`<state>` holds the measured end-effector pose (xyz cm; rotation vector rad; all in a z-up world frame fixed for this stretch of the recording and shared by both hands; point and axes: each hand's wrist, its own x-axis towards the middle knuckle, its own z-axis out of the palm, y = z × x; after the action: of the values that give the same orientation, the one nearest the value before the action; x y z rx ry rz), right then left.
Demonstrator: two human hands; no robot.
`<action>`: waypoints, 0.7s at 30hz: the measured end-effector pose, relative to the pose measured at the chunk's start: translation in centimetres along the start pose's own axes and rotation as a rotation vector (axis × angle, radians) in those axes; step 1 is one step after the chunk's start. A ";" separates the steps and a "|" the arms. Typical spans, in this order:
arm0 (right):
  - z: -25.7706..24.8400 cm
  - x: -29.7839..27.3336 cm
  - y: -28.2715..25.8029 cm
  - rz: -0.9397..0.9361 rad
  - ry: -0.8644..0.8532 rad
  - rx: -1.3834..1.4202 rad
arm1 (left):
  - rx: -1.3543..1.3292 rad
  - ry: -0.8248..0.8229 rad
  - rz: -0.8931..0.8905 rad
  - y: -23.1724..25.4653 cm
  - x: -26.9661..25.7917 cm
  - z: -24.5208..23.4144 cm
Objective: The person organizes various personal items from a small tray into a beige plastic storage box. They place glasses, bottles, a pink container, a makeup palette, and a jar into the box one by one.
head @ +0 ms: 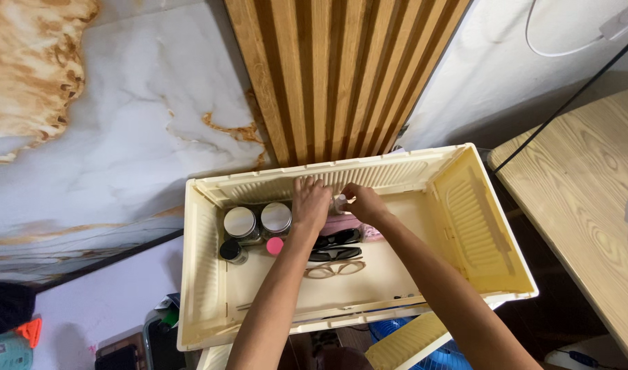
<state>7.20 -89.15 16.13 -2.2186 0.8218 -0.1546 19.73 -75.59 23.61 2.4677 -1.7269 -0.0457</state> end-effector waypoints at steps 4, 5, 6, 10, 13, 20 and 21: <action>-0.5 -0.5 -1.3 0.009 0.001 -0.054 | 0.043 0.032 0.010 0.3 0.2 -0.1; -0.6 -0.6 -1.6 0.021 0.002 -0.069 | 0.057 0.017 0.003 0.4 0.2 -0.2; -0.7 -0.6 -1.7 0.005 0.016 -0.085 | 0.070 0.003 -0.003 0.6 0.3 -0.2; -1.0 -0.9 -2.3 -0.044 0.050 -0.159 | 0.054 -0.015 -0.020 0.9 0.4 -0.5; -1.2 -1.1 -2.8 -0.005 0.037 -0.186 | 0.021 -0.029 -0.048 0.9 0.4 -0.7; -1.7 -1.4 -3.6 0.087 -0.007 -0.212 | -0.019 0.008 -0.066 0.9 0.0 -1.5; -1.8 -1.5 -3.6 0.086 -0.025 -0.220 | -0.025 0.019 -0.063 0.9 -0.2 -1.7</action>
<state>7.24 -87.48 20.10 -2.3783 0.9582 0.0056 18.94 -75.56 25.39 2.4955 -1.6307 -0.0493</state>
